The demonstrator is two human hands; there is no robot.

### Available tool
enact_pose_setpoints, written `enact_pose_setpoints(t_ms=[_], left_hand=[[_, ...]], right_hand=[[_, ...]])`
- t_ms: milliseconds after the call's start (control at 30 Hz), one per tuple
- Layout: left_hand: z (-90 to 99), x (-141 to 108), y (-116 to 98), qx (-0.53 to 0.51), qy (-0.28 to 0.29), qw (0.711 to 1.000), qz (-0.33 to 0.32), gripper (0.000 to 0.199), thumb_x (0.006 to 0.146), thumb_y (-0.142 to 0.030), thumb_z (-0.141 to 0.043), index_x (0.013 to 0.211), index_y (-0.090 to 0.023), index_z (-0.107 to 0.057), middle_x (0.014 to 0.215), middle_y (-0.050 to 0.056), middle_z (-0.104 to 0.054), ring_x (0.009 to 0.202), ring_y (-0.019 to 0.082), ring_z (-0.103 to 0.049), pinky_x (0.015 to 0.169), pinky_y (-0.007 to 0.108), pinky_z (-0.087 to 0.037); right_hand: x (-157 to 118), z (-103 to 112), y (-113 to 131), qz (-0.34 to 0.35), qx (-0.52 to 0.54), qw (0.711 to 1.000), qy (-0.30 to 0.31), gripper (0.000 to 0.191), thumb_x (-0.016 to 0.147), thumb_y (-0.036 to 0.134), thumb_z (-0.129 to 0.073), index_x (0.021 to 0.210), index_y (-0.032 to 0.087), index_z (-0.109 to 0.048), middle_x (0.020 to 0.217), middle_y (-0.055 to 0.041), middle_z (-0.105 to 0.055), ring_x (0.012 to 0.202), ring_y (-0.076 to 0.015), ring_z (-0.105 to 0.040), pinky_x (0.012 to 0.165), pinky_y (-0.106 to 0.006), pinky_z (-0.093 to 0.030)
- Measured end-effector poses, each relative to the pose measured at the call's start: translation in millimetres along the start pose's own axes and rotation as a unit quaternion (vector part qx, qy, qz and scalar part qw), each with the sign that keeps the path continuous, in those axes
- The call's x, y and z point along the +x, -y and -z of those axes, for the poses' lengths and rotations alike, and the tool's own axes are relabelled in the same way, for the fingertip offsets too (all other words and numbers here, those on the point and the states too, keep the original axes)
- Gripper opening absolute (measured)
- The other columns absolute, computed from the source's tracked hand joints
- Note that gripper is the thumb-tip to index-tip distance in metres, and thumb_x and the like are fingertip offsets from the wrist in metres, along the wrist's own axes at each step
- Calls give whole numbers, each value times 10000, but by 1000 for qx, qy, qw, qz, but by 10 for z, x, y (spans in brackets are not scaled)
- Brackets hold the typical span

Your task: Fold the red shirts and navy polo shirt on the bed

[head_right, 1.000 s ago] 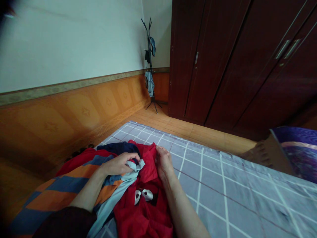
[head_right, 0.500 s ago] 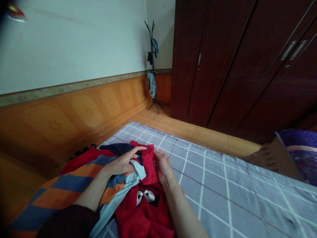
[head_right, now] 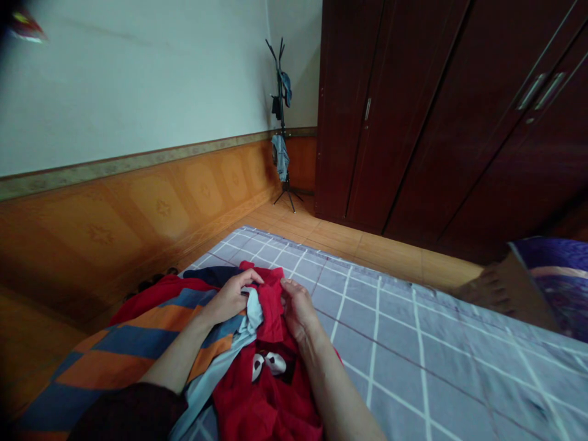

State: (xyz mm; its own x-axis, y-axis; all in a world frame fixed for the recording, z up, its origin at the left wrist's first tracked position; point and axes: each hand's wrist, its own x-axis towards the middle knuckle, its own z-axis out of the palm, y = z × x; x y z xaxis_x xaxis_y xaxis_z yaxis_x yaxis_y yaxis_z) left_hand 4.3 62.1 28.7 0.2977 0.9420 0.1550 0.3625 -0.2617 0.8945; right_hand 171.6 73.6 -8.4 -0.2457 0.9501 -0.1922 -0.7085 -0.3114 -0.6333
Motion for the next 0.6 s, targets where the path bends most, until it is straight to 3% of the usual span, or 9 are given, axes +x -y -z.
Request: enact_pose_setpoints(t_ms=[100, 200, 367, 500, 600], left_hand=[[45, 16, 27, 24, -44, 999, -5, 150, 689, -102, -541, 813, -177, -499, 701, -52, -497, 636, 99, -448, 587, 199, -344], [92, 27, 36, 22, -40, 999, -5, 129, 708, -124, -540, 793, -183, -463, 699, -63, -453, 630, 93, -419, 591, 197, -338], [71, 13, 3, 16, 17, 1000, 1, 174, 698, -116, -538, 859, -179, -517, 751, -46, -533, 662, 106, -483, 615, 201, -381], [43, -22, -85, 1, 85, 996, 12, 413, 710, -122, -545, 1118, -183, -540, 1073, 38, -613, 958, 178, -573, 859, 269, -427], [33, -48, -143, 8, 124, 992, 9, 498, 715, -141, -573, 1207, -190, -518, 1131, 53, -610, 1046, 206, -564, 933, 304, -407]], right_hand=[[57, 89, 100, -3, 31, 999, -36, 83, 711, 189, -631, 648, 184, -578, 554, 13, -628, 454, -120, -550, 453, -220, -450], [108, 191, 242, 2, 53, 996, -65, 145, 757, 181, -569, 614, 197, -550, 487, 35, -592, 405, -106, -524, 428, -205, -438], [110, 207, 286, -10, 51, 997, -56, 145, 767, 172, -568, 625, 195, -559, 504, 20, -612, 422, -125, -555, 445, -224, -462], [60, 112, 183, -27, 32, 998, -40, 64, 750, 190, -595, 688, 179, -607, 591, -10, -666, 501, -152, -613, 530, -260, -509], [25, 40, 121, -36, 21, 998, -41, 51, 730, 208, -605, 704, 171, -628, 640, -30, -689, 541, -168, -630, 570, -286, -526]])
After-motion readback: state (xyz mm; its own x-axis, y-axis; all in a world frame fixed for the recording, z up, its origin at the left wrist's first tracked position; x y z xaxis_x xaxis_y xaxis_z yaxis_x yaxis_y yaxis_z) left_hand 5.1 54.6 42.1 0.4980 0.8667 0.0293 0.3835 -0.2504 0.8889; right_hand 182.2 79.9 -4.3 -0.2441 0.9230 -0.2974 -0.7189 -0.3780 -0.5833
